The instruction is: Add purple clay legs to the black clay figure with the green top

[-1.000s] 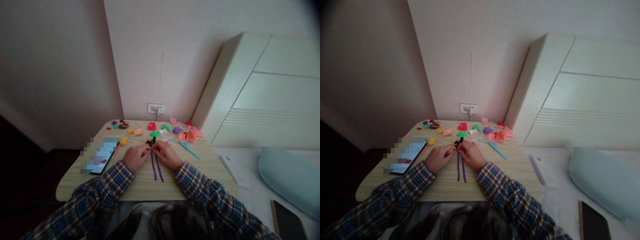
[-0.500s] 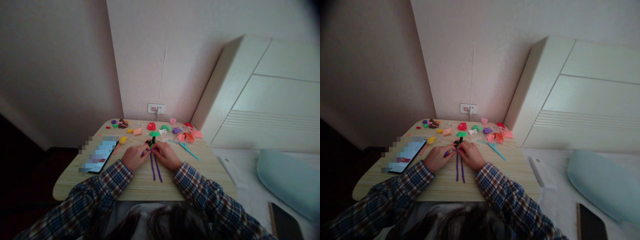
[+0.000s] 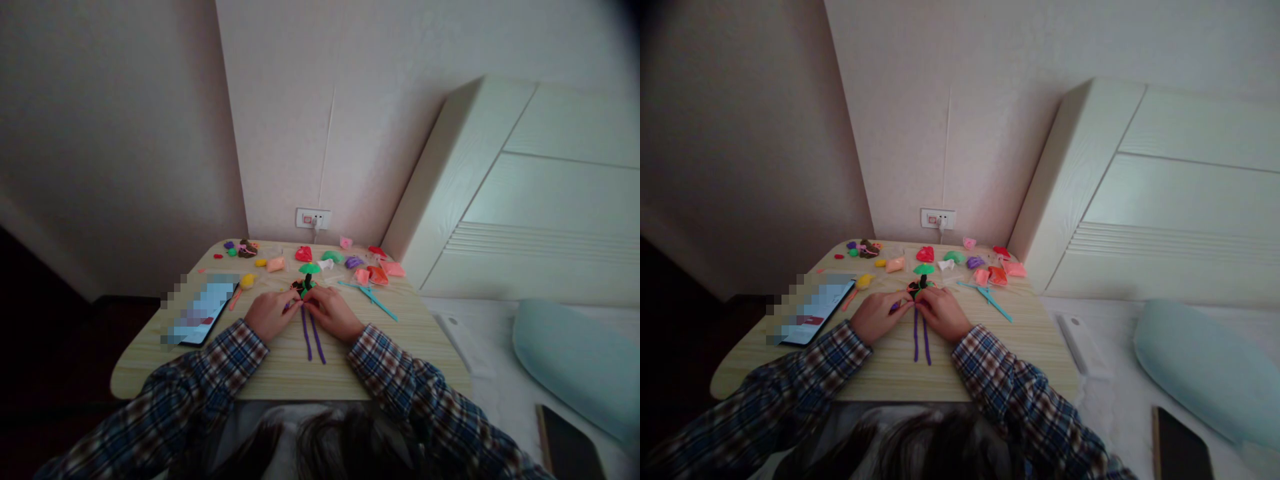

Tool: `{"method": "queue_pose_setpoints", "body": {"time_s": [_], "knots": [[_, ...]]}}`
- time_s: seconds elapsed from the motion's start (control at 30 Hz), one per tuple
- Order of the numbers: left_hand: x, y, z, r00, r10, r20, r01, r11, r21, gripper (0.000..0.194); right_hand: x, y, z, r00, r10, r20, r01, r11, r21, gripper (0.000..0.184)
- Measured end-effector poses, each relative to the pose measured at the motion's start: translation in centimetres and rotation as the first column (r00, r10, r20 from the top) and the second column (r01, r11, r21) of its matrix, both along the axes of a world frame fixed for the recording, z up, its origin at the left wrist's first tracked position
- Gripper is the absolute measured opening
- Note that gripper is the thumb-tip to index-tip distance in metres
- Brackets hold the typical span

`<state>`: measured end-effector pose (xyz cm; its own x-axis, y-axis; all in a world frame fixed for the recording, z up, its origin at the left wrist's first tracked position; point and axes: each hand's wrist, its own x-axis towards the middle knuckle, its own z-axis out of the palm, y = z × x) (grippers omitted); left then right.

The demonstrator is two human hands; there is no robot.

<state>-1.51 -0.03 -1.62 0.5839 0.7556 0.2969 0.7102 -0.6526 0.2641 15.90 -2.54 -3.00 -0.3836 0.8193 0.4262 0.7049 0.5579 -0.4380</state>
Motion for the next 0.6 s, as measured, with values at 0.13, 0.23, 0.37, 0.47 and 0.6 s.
{"method": "queue_pose_setpoints", "body": {"time_s": [0.13,0.23,0.37,0.47,0.6], "knots": [[-0.06,0.07,-0.06,1.000,-0.007,-0.003,0.007,1.000,0.006,0.023,0.01,0.06,-0.03,1.000,-0.004,0.002,0.004,1.000,-0.001,0.004],[-0.11,0.06,-0.03,1.000,-0.005,-0.003,0.005,1.000,-0.001,0.023,0.05,0.07,-0.05,1.000,-0.001,-0.001,0.001,1.000,0.001,0.005],[-0.19,0.21,-0.16,1.000,-0.021,0.013,0.021,1.000,0.002,0.022,0.05,0.03,0.02,1.000,-0.001,-0.002,0.001,1.000,0.005,0.005],[-0.24,0.33,-0.25,0.999,-0.037,0.024,0.037,0.999,0.000,0.022,0.01,-0.02,0.17,1.000,-0.002,-0.011,0.002,1.000,0.001,0.005],[-0.19,0.26,-0.12,0.999,-0.034,0.016,0.034,0.999,-0.015,0.023,0.01,-0.06,0.30,0.999,0.009,-0.041,-0.010,1.000,-0.006,0.007]]}}
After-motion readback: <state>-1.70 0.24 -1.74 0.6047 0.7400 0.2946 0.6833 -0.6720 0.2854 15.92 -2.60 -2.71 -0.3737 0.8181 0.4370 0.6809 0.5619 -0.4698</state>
